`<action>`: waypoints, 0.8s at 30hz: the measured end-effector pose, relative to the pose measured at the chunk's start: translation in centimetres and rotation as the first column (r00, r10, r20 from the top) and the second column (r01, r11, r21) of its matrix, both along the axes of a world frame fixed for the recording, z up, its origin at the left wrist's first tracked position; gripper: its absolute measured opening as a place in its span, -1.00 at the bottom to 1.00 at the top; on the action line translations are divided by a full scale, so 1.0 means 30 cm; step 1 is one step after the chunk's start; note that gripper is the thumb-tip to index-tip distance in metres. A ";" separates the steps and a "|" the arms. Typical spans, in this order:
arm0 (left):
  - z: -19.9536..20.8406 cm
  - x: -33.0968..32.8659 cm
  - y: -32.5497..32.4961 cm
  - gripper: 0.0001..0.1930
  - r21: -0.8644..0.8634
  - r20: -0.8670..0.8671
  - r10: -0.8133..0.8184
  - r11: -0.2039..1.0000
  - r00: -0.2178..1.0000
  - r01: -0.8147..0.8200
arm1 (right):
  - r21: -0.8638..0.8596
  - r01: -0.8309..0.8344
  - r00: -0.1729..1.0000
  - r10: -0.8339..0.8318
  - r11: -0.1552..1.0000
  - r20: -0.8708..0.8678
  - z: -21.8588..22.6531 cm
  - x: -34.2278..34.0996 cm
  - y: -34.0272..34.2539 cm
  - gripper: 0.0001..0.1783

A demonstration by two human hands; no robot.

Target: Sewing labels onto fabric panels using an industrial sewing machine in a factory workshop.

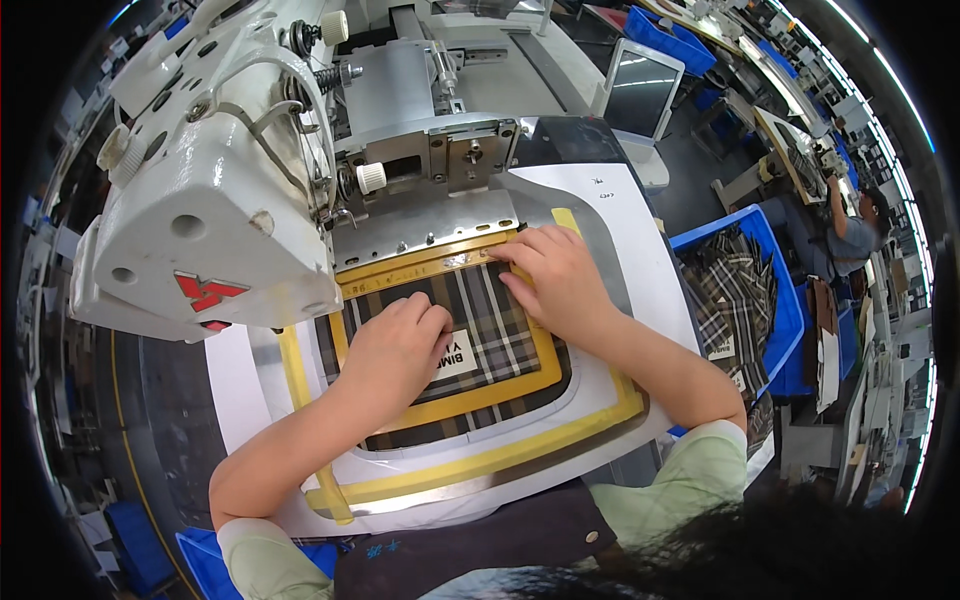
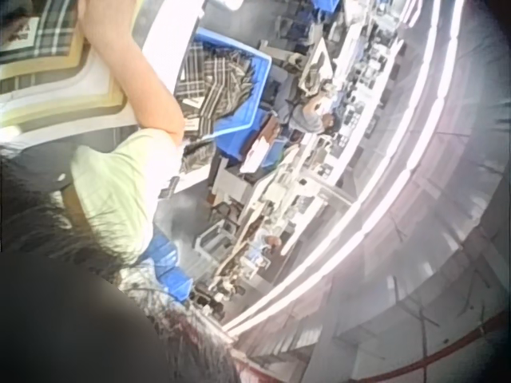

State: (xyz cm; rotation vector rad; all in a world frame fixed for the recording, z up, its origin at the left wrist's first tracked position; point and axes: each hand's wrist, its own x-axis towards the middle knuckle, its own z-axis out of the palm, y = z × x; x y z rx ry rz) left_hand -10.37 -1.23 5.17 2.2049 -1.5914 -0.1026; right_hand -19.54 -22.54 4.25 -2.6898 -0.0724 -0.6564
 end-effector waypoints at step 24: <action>-0.014 0.038 -0.031 -0.68 -0.165 0.033 -0.005 0.986 0.999 0.010 | 0.116 0.014 0.999 -0.008 0.993 -0.051 -0.020 0.027 -0.055 -0.89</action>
